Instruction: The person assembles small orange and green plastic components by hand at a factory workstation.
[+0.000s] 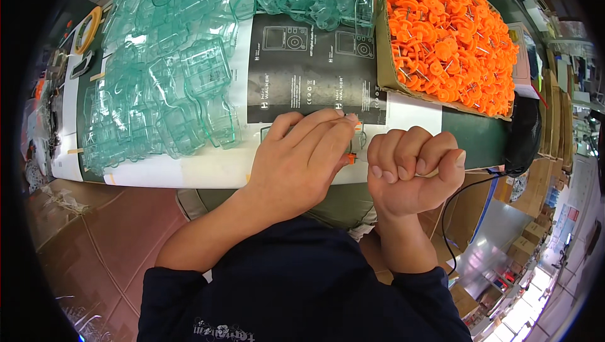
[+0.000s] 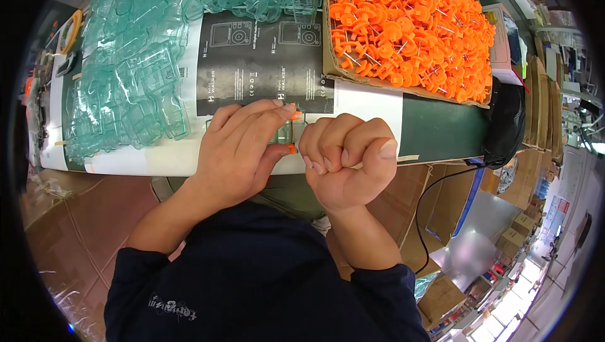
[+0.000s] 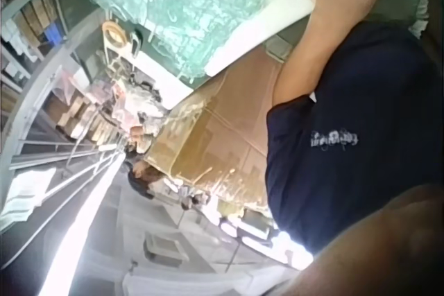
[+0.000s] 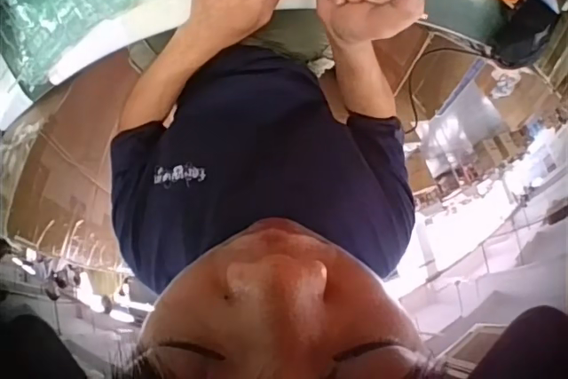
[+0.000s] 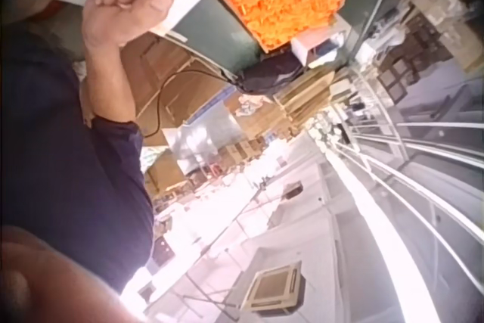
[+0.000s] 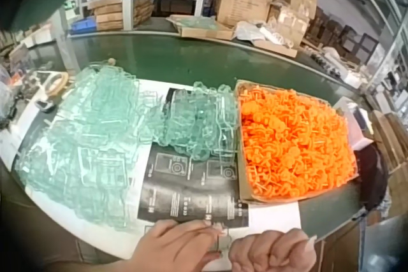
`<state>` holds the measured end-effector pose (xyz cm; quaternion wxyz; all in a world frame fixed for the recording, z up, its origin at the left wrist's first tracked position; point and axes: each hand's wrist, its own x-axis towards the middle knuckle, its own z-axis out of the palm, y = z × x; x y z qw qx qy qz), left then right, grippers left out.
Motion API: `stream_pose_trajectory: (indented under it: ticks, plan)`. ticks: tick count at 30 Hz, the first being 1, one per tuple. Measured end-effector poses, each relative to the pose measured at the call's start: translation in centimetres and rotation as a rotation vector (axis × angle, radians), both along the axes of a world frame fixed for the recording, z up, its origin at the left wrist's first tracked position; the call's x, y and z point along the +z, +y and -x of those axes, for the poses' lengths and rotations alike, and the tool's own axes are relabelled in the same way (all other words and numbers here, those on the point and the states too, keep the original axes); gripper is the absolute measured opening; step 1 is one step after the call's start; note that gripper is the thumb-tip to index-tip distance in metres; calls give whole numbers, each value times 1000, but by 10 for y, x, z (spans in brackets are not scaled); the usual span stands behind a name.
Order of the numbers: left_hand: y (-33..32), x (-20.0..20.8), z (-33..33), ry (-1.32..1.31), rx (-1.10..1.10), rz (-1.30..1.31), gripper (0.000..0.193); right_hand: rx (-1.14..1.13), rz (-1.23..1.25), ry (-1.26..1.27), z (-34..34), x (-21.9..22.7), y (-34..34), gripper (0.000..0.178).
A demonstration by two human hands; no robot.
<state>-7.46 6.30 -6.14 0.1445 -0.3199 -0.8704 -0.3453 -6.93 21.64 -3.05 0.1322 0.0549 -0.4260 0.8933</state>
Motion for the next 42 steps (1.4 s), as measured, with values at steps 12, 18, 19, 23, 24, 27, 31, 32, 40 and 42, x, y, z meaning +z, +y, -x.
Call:
stream_pose_trajectory:
  ticks: [12,18,19,23,24,27,31,32,40,42]
  plan:
    - [-2,3,3,-5,-37,45,42,77,5,-147,10,3,-1,43]
    - [-11,29,-1,28,-100,222,38,243,469,-59,10,-14,55,42]
    - [-12,33,-1,31,-127,275,38,302,534,-45,7,-19,59,42]
    - [-11,81,51,118,-110,205,40,421,665,7,1,-41,72,41]
    - [-12,94,81,97,-116,144,48,452,708,13,0,-45,74,41]
    - [-15,121,182,177,137,203,44,480,713,17,3,-48,73,41]
    - [-42,96,300,182,301,298,48,540,717,16,10,-45,67,40]
    - [-56,76,324,346,308,341,46,550,715,17,10,-45,66,40]
    - [-62,138,260,-29,139,585,45,543,701,-15,9,-47,69,39]
    - [-75,145,201,17,-101,405,43,540,697,-28,9,-45,68,39]
